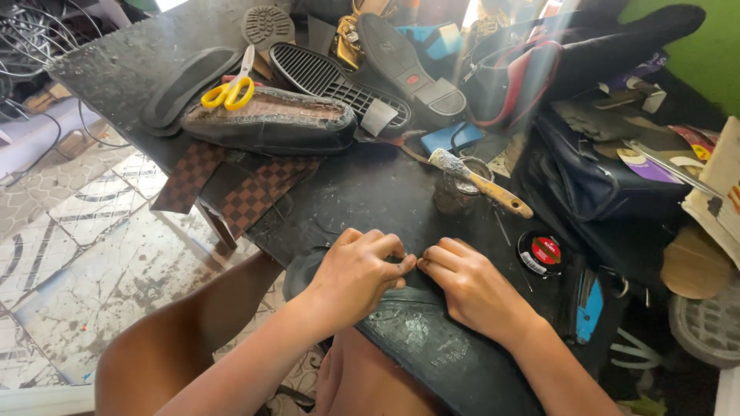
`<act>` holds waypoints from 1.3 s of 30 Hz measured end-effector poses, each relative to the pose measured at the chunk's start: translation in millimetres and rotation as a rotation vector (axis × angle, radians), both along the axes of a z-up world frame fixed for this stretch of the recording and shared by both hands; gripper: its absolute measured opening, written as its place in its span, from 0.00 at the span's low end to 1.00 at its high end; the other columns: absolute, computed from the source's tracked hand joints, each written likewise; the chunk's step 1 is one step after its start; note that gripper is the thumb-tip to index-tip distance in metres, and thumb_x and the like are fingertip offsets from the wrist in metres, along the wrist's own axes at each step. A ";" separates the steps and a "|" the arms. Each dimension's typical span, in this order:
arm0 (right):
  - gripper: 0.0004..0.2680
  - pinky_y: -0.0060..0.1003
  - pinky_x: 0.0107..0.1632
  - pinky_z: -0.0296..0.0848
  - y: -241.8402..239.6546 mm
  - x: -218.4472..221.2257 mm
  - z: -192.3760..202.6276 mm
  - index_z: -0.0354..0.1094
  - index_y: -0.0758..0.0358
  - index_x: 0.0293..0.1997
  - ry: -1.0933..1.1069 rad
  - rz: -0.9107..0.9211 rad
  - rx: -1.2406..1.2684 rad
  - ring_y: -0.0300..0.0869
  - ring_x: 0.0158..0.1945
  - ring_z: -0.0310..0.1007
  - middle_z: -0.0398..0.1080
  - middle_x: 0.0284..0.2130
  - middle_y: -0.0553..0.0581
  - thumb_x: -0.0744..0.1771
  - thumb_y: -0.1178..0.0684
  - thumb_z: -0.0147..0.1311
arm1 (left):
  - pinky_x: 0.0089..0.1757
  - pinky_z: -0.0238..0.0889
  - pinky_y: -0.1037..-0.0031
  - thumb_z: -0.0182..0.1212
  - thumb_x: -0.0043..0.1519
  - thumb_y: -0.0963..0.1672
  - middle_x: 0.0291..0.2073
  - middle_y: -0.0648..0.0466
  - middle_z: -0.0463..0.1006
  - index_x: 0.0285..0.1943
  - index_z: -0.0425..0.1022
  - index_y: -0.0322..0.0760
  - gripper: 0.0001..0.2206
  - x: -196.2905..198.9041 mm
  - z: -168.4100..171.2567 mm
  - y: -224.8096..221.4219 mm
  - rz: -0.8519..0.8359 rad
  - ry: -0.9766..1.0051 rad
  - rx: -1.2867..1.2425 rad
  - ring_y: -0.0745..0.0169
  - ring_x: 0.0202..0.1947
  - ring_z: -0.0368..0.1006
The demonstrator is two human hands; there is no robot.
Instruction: Assembling and gluing components of a shoe sole and leather upper.
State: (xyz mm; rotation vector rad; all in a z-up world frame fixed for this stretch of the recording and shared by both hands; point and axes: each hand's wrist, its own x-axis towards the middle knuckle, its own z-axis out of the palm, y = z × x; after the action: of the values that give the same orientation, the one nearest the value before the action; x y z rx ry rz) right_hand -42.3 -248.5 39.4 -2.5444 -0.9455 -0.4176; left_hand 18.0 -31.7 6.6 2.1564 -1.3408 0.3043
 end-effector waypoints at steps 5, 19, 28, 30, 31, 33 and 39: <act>0.14 0.44 0.47 0.71 1.0 -7.5 -0.5 0.72 0.74 0.40 -0.013 -0.002 0.001 0.55 0.42 0.70 0.69 0.35 0.62 0.54 0.67 0.53 | 0.44 0.55 0.64 0.66 0.56 0.45 0.40 0.61 0.76 0.44 0.83 0.41 0.10 -8.0 0.6 -3.7 0.033 -0.158 0.089 0.65 0.46 0.70; 0.09 0.35 0.41 0.72 -26.9 -5.2 -3.6 0.77 0.65 0.40 0.262 -0.354 0.383 0.44 0.41 0.77 0.75 0.37 0.55 0.59 0.60 0.65 | 0.45 0.55 0.64 0.66 0.53 0.42 0.37 0.60 0.78 0.42 0.83 0.42 0.09 -11.6 10.4 -4.6 0.015 -0.002 -0.027 0.63 0.43 0.72; 0.05 0.38 0.38 0.71 -30.1 -2.0 -15.0 0.77 0.65 0.36 0.390 -0.376 0.373 0.43 0.33 0.75 0.73 0.29 0.55 0.61 0.58 0.64 | 0.44 0.55 0.62 0.73 0.46 0.47 0.41 0.57 0.76 0.44 0.83 0.43 0.16 -3.5 17.9 -24.2 0.024 -0.006 -0.057 0.58 0.47 0.69; 0.04 0.39 0.40 0.71 -31.1 -1.5 -19.3 0.74 0.67 0.34 0.302 -0.303 0.382 0.46 0.35 0.75 0.73 0.30 0.56 0.61 0.60 0.63 | 0.44 0.55 0.63 0.72 0.50 0.46 0.40 0.60 0.76 0.45 0.83 0.44 0.14 -1.1 15.4 -24.0 -0.023 0.085 0.007 0.59 0.46 0.69; 0.04 0.39 0.40 0.71 -30.8 -0.5 -18.8 0.74 0.67 0.34 0.306 -0.305 0.384 0.46 0.35 0.75 0.73 0.30 0.56 0.61 0.60 0.63 | 0.44 0.55 0.63 0.72 0.50 0.46 0.40 0.60 0.76 0.45 0.83 0.44 0.14 -0.3 13.4 -23.0 -0.024 0.089 0.009 0.59 0.46 0.69; 0.03 0.40 0.42 0.72 -30.2 0.1 -17.4 0.72 0.68 0.32 0.166 -0.206 0.337 0.50 0.38 0.75 0.73 0.31 0.59 0.61 0.62 0.61 | 0.44 0.56 0.64 0.71 0.52 0.46 0.38 0.61 0.76 0.46 0.84 0.47 0.12 0.5 9.8 -21.2 -0.034 0.139 0.019 0.62 0.45 0.70; 0.05 0.43 0.42 0.72 -20.2 -10.0 -2.4 0.72 0.69 0.33 0.108 -0.165 0.195 0.55 0.39 0.73 0.72 0.31 0.61 0.58 0.67 0.56 | 0.41 0.56 0.64 0.66 0.57 0.46 0.35 0.59 0.73 0.43 0.83 0.42 0.08 -5.7 6.3 -26.0 -0.043 -0.063 0.106 0.61 0.43 0.69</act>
State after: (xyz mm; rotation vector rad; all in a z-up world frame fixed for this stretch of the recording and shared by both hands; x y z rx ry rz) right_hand -52.3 -268.7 36.9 -2.4462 -0.6259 -0.3940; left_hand 12.3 -57.6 12.9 2.2184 -1.4662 0.2918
